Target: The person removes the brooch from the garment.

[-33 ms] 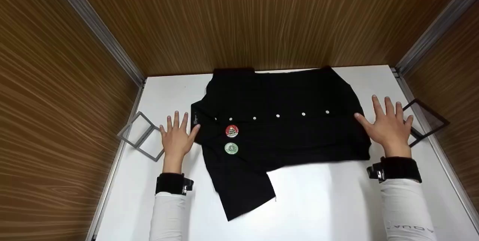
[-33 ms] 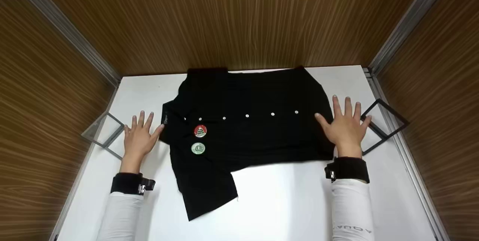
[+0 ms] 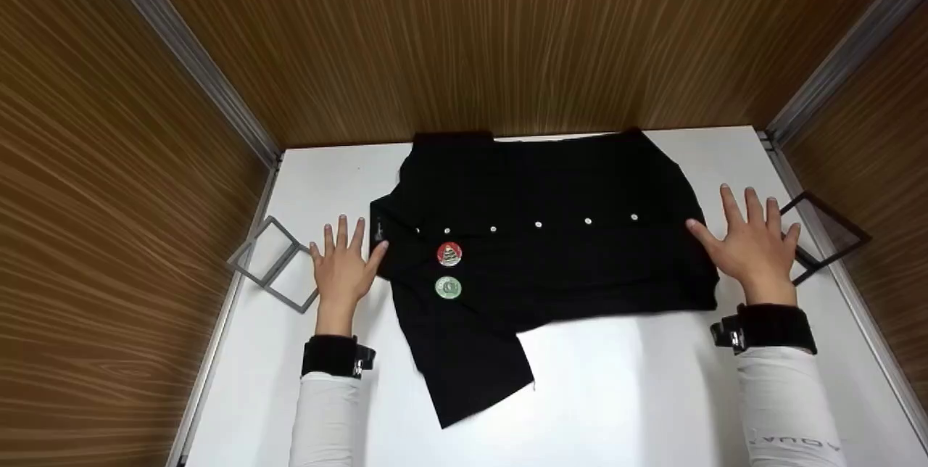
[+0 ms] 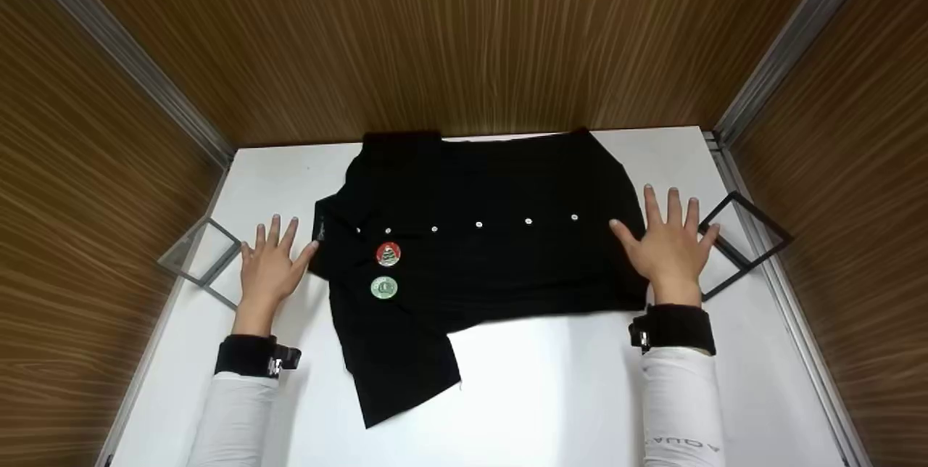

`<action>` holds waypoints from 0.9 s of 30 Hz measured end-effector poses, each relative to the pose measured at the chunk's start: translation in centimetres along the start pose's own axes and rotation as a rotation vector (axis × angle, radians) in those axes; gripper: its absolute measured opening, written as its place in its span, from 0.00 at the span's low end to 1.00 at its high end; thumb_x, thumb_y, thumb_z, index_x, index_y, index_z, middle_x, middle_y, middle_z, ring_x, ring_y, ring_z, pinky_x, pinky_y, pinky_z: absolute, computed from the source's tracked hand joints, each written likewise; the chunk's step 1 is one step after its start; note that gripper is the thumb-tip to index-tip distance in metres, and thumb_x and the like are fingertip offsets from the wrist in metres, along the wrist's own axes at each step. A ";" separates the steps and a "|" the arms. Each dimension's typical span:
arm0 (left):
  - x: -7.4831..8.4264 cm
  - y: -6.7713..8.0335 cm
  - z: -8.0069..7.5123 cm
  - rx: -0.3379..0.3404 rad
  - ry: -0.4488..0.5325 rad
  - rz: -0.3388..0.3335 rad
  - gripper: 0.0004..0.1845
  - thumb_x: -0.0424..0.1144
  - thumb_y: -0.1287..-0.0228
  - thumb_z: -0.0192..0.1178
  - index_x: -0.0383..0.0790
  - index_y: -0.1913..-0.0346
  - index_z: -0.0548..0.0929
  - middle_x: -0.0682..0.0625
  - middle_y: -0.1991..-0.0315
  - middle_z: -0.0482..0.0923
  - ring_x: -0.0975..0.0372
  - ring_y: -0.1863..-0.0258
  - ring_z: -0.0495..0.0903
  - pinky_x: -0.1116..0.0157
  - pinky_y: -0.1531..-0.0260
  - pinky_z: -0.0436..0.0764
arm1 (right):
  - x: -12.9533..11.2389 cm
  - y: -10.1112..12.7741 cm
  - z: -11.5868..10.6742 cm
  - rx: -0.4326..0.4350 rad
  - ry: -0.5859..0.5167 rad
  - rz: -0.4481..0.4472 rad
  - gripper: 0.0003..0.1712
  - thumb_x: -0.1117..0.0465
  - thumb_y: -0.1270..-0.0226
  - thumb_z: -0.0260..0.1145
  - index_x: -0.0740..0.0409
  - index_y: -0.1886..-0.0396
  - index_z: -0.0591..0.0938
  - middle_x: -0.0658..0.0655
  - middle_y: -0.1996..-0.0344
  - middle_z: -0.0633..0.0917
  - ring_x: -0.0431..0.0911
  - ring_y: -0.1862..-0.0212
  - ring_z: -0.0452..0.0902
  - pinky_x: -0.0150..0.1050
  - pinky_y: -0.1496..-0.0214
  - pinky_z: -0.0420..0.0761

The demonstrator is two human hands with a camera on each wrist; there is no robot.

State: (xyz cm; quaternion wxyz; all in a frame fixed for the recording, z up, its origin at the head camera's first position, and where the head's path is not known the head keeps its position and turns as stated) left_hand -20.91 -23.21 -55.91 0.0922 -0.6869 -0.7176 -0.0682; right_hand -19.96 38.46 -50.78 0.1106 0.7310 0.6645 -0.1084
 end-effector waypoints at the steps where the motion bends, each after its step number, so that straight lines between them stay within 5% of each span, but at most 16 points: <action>1: 0.0 0.0 0.0 -0.002 0.002 -0.001 0.43 0.72 0.31 0.34 0.48 0.23 0.57 0.41 0.22 0.45 0.42 0.25 0.41 0.36 0.32 0.42 | 0.0 0.0 0.0 -0.001 -0.002 -0.001 0.52 0.25 0.32 0.44 0.48 0.20 0.43 0.70 0.25 0.43 0.70 0.26 0.28 0.77 0.38 0.29; 27: 0.7 0.2 0.0 0.039 0.026 0.014 0.42 0.70 0.31 0.40 0.48 0.23 0.58 0.38 0.24 0.49 0.40 0.26 0.45 0.36 0.32 0.41 | -1.8 -0.3 1.2 -0.008 0.036 -0.052 0.51 0.25 0.33 0.46 0.47 0.20 0.47 0.70 0.25 0.48 0.70 0.26 0.33 0.78 0.38 0.34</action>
Point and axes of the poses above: each hand's wrist, its own y-axis away from the middle knuckle, its own z-axis out of the palm, x = y × z, the point moved 1 cm from there along -y, towards the middle knuckle
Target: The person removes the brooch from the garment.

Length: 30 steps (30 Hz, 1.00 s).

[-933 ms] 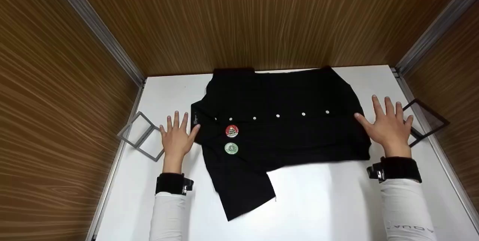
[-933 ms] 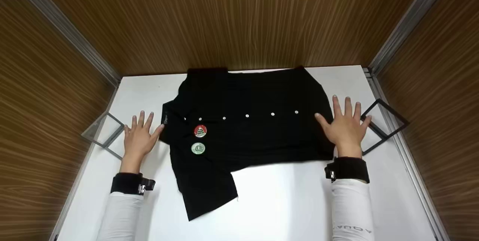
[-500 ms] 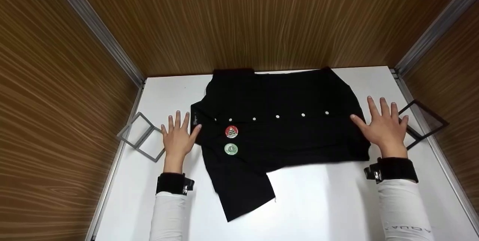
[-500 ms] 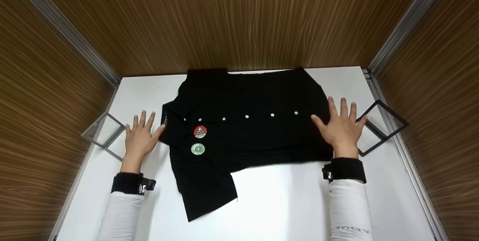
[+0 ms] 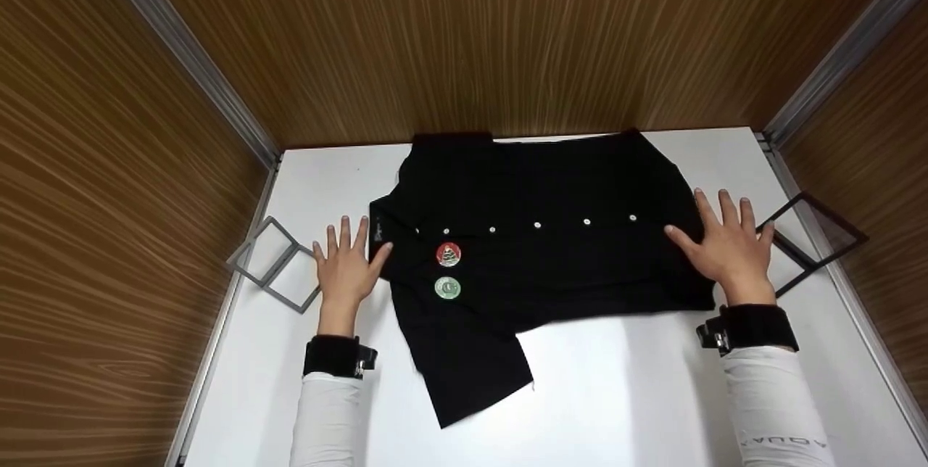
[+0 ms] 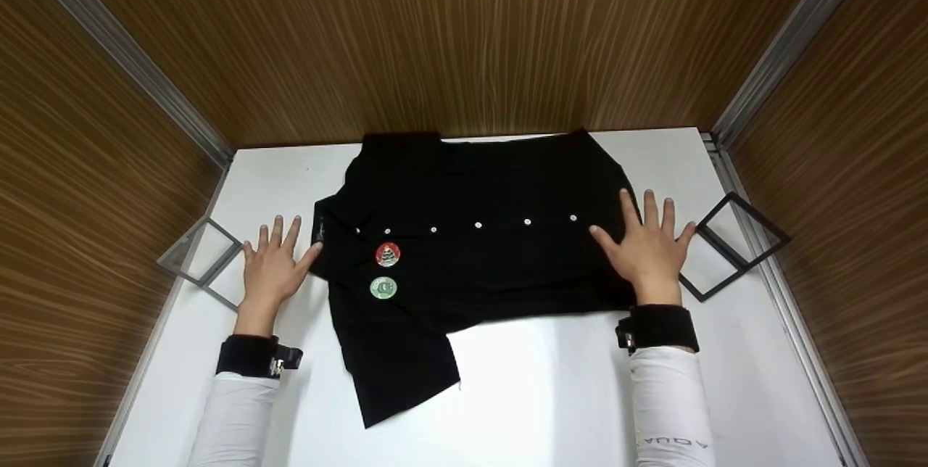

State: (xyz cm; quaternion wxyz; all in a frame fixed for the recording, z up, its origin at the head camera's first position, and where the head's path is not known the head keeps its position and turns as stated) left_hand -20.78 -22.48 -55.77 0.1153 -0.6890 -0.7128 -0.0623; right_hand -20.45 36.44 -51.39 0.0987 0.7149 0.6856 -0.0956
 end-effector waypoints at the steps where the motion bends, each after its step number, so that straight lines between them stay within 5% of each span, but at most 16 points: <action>1: 0.0 0.0 0.0 0.007 -0.001 0.001 0.42 0.70 0.31 0.41 0.48 0.24 0.59 0.38 0.24 0.50 0.40 0.26 0.45 0.36 0.32 0.42 | 0.0 0.0 0.1 0.001 0.002 -0.003 0.51 0.25 0.33 0.46 0.47 0.20 0.47 0.70 0.25 0.48 0.70 0.26 0.33 0.78 0.38 0.34; 10: 0.4 0.4 0.7 -0.020 0.003 -0.016 0.42 0.70 0.31 0.41 0.46 0.24 0.61 0.37 0.24 0.51 0.40 0.26 0.48 0.37 0.32 0.42 | -1.2 0.0 1.6 -0.037 0.010 -0.041 0.51 0.25 0.33 0.47 0.47 0.20 0.48 0.71 0.26 0.50 0.72 0.27 0.38 0.77 0.37 0.35; 20: 2.1 1.8 2.6 -0.043 0.056 0.002 0.37 0.65 0.29 0.46 0.41 0.30 0.69 0.34 0.32 0.65 0.40 0.33 0.64 0.36 0.35 0.54 | -4.1 0.7 5.2 -0.140 -0.018 -0.117 0.48 0.29 0.33 0.53 0.55 0.24 0.59 0.73 0.30 0.56 0.75 0.34 0.52 0.74 0.44 0.62; 30: 3.5 2.7 4.1 -0.078 0.063 0.034 0.31 0.57 0.31 0.55 0.40 0.32 0.73 0.34 0.34 0.68 0.42 0.36 0.68 0.39 0.37 0.61 | -6.7 1.4 8.6 -0.233 -0.004 -0.151 0.42 0.35 0.32 0.58 0.51 0.26 0.65 0.70 0.29 0.59 0.73 0.34 0.57 0.74 0.45 0.64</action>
Point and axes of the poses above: each hand's wrist, its own y-axis away from the middle knuckle, its own z-axis out of the palm, x = y × z, the point moved 1 cm from there along -y, towards the middle knuckle
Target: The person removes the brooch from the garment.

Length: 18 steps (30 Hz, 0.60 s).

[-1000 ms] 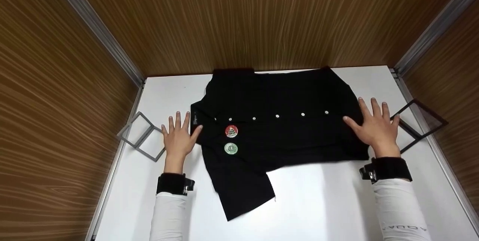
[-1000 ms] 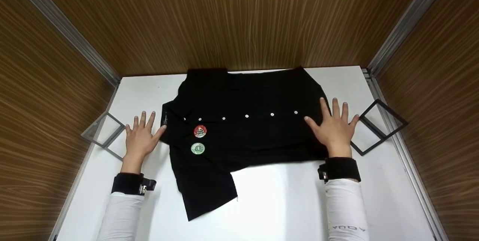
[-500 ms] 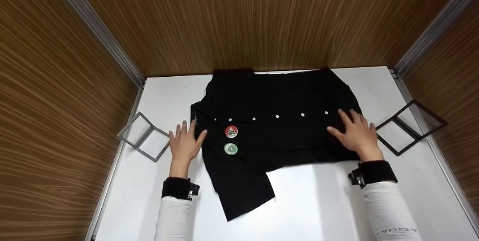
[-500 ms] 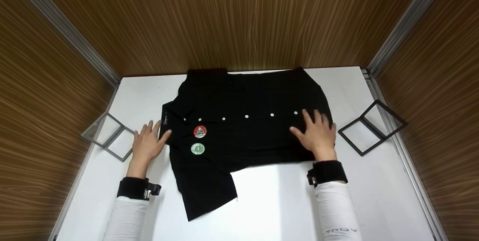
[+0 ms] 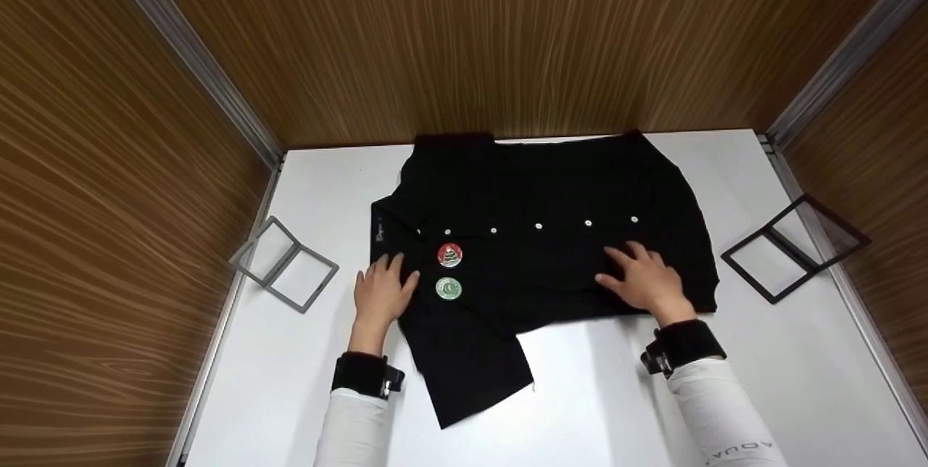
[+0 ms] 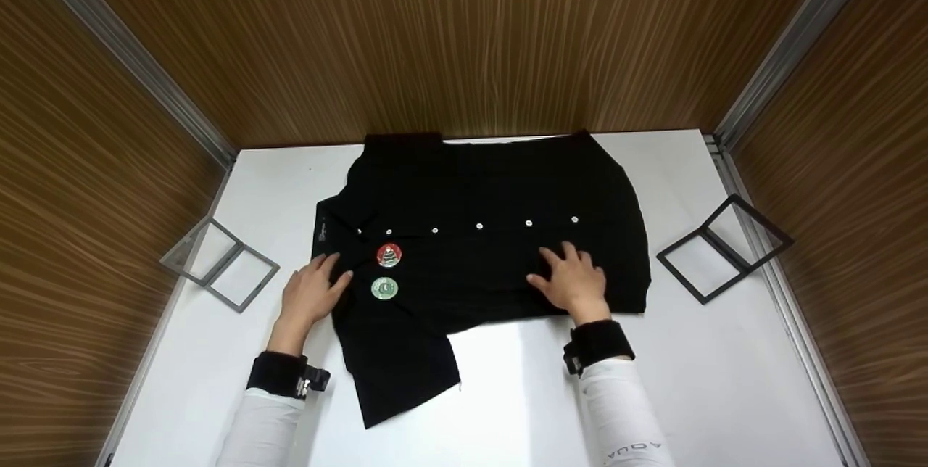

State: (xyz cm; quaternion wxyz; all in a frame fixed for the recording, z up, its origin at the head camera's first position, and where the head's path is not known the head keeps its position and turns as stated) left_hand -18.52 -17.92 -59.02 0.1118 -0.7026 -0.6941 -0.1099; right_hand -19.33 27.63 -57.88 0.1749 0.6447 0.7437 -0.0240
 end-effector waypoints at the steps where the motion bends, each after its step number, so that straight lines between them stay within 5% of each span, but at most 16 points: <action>1: 0.1 0.0 0.2 -0.007 -0.009 0.008 0.31 0.55 0.32 0.57 0.40 0.33 0.73 0.34 0.34 0.68 0.41 0.36 0.67 0.38 0.37 0.61 | -0.2 0.0 0.3 -0.007 0.005 -0.001 0.41 0.36 0.33 0.60 0.51 0.27 0.66 0.70 0.29 0.59 0.73 0.34 0.57 0.74 0.46 0.65; 10: 0.3 0.1 1.3 -0.153 -0.056 0.029 0.36 0.55 0.39 0.65 0.43 0.31 0.72 0.35 0.29 0.62 0.40 0.31 0.60 0.39 0.34 0.57 | -0.3 0.3 1.9 -0.048 0.020 0.005 0.39 0.43 0.36 0.67 0.50 0.28 0.69 0.71 0.30 0.60 0.76 0.34 0.55 0.74 0.50 0.69; 18: 0.4 -0.6 1.8 -0.195 -0.084 0.009 0.36 0.56 0.38 0.64 0.44 0.30 0.71 0.36 0.28 0.59 0.41 0.29 0.56 0.39 0.34 0.56 | 0.2 -0.2 1.9 -0.061 0.019 0.010 0.41 0.41 0.36 0.67 0.47 0.27 0.67 0.69 0.28 0.58 0.75 0.32 0.52 0.75 0.46 0.66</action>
Point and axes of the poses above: each hand's wrist, its own y-axis away from the middle knuckle, its own z-axis out of the palm, x = y × z, the point moved 1 cm from there along -y, towards the middle knuckle
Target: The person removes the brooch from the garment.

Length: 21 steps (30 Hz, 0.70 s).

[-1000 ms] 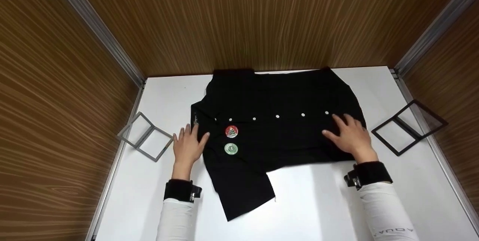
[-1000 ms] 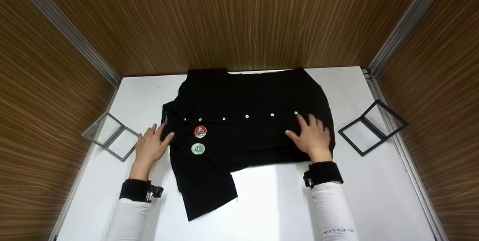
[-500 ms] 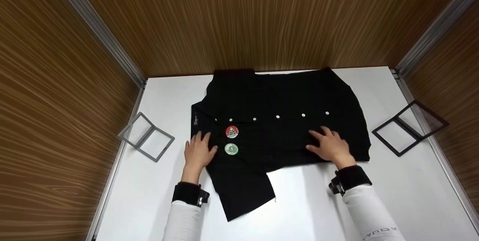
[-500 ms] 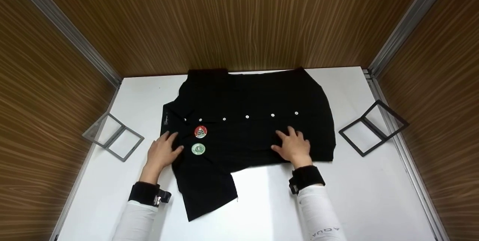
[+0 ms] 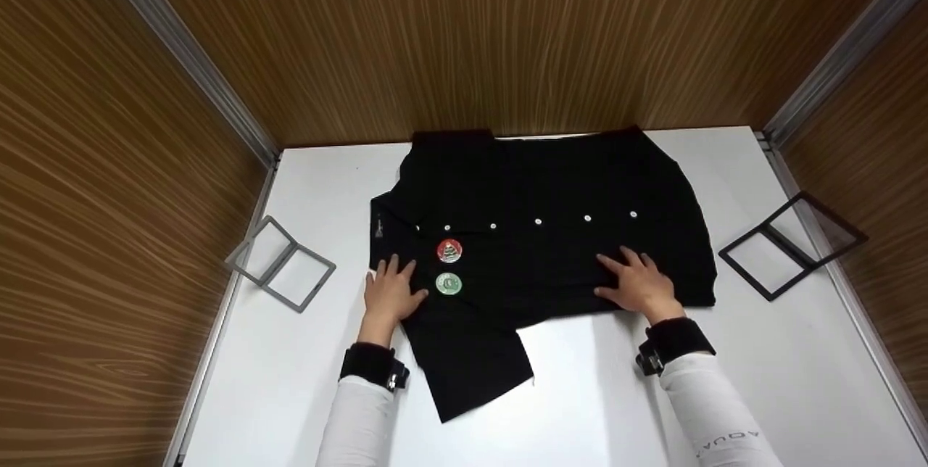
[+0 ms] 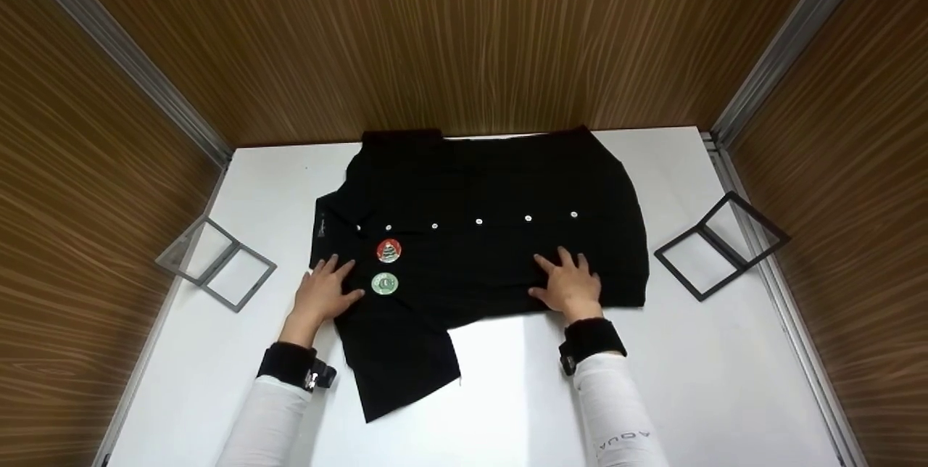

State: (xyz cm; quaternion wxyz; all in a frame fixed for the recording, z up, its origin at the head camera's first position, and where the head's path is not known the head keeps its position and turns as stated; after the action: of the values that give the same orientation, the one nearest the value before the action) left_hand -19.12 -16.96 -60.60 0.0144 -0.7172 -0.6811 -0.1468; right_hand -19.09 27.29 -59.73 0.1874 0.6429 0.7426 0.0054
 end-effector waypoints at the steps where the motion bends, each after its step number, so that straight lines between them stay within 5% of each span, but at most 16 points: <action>1: 0.0 -0.2 0.0 -0.002 -0.004 0.000 0.36 0.56 0.38 0.64 0.44 0.30 0.71 0.36 0.28 0.59 0.41 0.29 0.56 0.39 0.34 0.56 | 0.1 -0.1 -0.1 -0.003 0.001 -0.001 0.41 0.40 0.36 0.66 0.47 0.27 0.67 0.69 0.28 0.58 0.75 0.32 0.52 0.75 0.46 0.66; 21: 2.3 -3.5 0.1 -0.052 -0.042 0.010 0.37 0.58 0.35 0.60 0.46 0.28 0.67 0.38 0.26 0.56 0.42 0.28 0.53 0.40 0.33 0.55 | 2.6 -1.3 -1.4 -0.055 -0.011 0.014 0.43 0.38 0.34 0.63 0.48 0.24 0.62 0.69 0.26 0.53 0.76 0.31 0.46 0.77 0.47 0.64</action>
State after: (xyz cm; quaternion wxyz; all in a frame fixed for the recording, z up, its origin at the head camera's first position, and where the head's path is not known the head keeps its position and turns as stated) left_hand -22.47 -14.48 -60.78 -0.0177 -0.7237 -0.6736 -0.1492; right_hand -21.06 29.88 -59.44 0.2091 0.6429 0.7365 0.0236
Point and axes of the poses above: each hand's wrist, its own y-axis away from the middle knuckle, its own z-axis out of the palm, x = y × z, the point moved 1 cm from there along -y, towards the middle knuckle
